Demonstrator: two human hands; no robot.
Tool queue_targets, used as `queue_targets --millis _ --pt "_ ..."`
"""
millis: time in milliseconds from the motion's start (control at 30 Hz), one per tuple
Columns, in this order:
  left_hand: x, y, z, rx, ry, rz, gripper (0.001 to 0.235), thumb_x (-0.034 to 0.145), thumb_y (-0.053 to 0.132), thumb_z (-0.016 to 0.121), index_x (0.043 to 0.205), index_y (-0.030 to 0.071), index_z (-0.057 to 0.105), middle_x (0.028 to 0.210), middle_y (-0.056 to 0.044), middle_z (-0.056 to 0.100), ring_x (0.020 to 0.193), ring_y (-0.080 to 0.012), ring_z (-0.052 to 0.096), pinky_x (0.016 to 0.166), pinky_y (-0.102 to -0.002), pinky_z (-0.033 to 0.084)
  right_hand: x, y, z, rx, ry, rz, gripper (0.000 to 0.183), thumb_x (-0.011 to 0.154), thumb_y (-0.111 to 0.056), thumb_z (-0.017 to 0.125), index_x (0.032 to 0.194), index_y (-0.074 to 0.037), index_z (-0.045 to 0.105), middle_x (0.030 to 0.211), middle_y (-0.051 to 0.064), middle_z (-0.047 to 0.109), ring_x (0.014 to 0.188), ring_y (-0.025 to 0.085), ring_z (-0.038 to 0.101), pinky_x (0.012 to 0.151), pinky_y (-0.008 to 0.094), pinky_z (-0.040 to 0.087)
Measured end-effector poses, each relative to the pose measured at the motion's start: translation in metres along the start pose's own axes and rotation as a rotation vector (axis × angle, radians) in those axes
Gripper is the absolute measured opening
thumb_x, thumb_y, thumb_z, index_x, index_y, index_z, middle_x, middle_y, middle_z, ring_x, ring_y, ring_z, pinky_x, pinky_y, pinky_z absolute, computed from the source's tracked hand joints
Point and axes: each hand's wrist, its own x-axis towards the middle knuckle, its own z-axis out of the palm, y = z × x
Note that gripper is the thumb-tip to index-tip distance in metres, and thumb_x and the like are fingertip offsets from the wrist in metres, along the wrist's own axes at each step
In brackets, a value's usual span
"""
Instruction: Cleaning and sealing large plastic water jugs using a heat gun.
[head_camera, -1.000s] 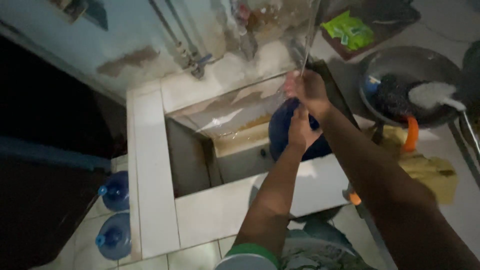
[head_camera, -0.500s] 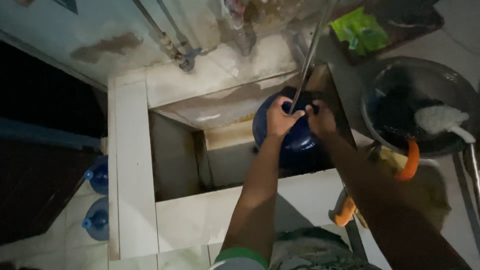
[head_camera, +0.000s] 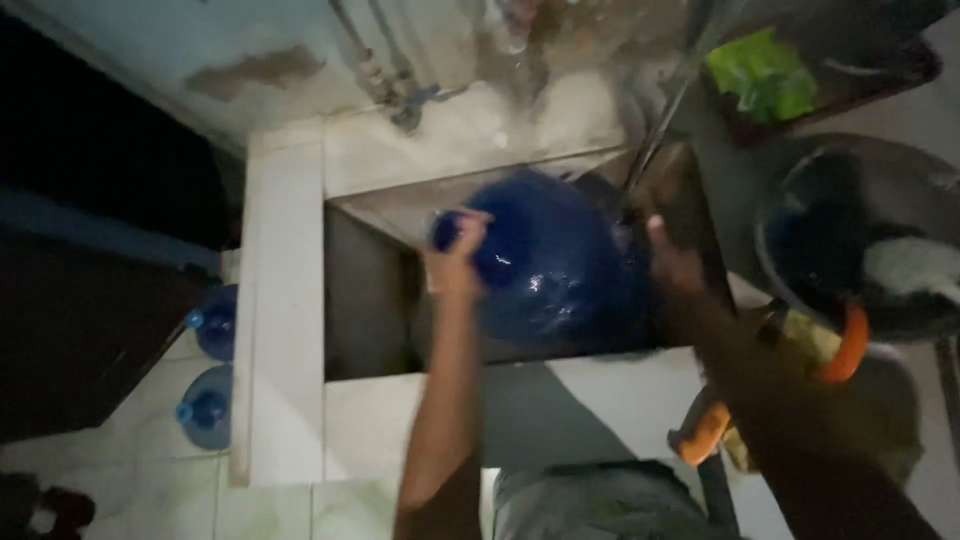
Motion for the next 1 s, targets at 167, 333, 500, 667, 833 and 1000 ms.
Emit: queue_targets --millis 167,333,500,667,833,1000 --pt "-0.021 0.214 -0.068 -0.34 0.011 0.17 0.04 0.098 0.043 0.067 0.112 0.005 0.065 0.101 -0.016 0.071 0.094 -0.0288 0.067 0.093 -0.045 0.052 -0.027 -0.137 0.072 0.492 -0.111 0.315 0.042 0.103 -0.052 0.059 0.119 -0.014 0.061 0.114 0.005 0.068 0.094 0.017 0.068 0.079 0.036 0.058" --pt "-0.025 0.248 -0.128 -0.425 0.196 0.209 0.038 0.102 0.041 0.068 0.106 0.003 0.063 0.095 -0.014 0.068 0.088 -0.0303 0.065 0.094 -0.052 0.053 -0.072 -0.231 0.122 0.319 -0.014 0.547 0.043 0.091 -0.052 0.061 0.111 -0.015 0.072 0.102 0.004 0.076 0.085 0.018 0.071 0.073 0.036 0.06" --pt "-0.004 0.221 -0.143 -0.763 0.096 0.265 0.035 0.098 0.04 0.065 0.102 0.006 0.061 0.094 -0.012 0.066 0.092 -0.0276 0.066 0.098 -0.047 0.055 0.05 -0.036 0.047 -0.583 0.421 -0.451 0.041 0.117 -0.039 0.051 0.1 -0.01 0.074 0.085 0.005 0.065 0.068 0.015 0.059 0.065 0.036 0.046" --pt "-0.02 0.214 -0.12 -0.725 0.31 -0.03 0.028 0.099 0.035 0.067 0.096 0.009 0.058 0.086 -0.01 0.063 0.085 -0.0267 0.063 0.087 -0.046 0.055 -0.011 -0.141 0.061 -0.079 0.236 -0.087 0.04 0.106 -0.046 0.072 0.1 -0.007 0.066 0.089 0.003 0.065 0.079 0.014 0.059 0.067 0.029 0.047" --pt "-0.01 0.217 -0.105 -0.856 0.107 0.254 0.03 0.098 0.032 0.069 0.094 0.005 0.058 0.088 -0.012 0.063 0.087 -0.0273 0.065 0.09 -0.042 0.057 -0.056 -0.206 0.081 0.164 0.336 -0.311 0.052 0.093 -0.06 0.065 0.12 -0.017 0.052 0.103 0.007 0.064 0.091 0.021 0.065 0.073 0.039 0.06" --pt "-0.037 0.133 -0.126 -0.801 0.325 -0.215 0.026 0.102 0.031 0.068 0.094 0.008 0.059 0.085 -0.01 0.064 0.087 -0.0262 0.063 0.088 -0.042 0.053 -0.091 -0.22 0.082 -0.133 0.33 0.068 0.038 0.092 -0.054 0.068 0.095 -0.017 0.067 0.092 0.001 0.07 0.087 0.016 0.068 0.07 0.033 0.057"
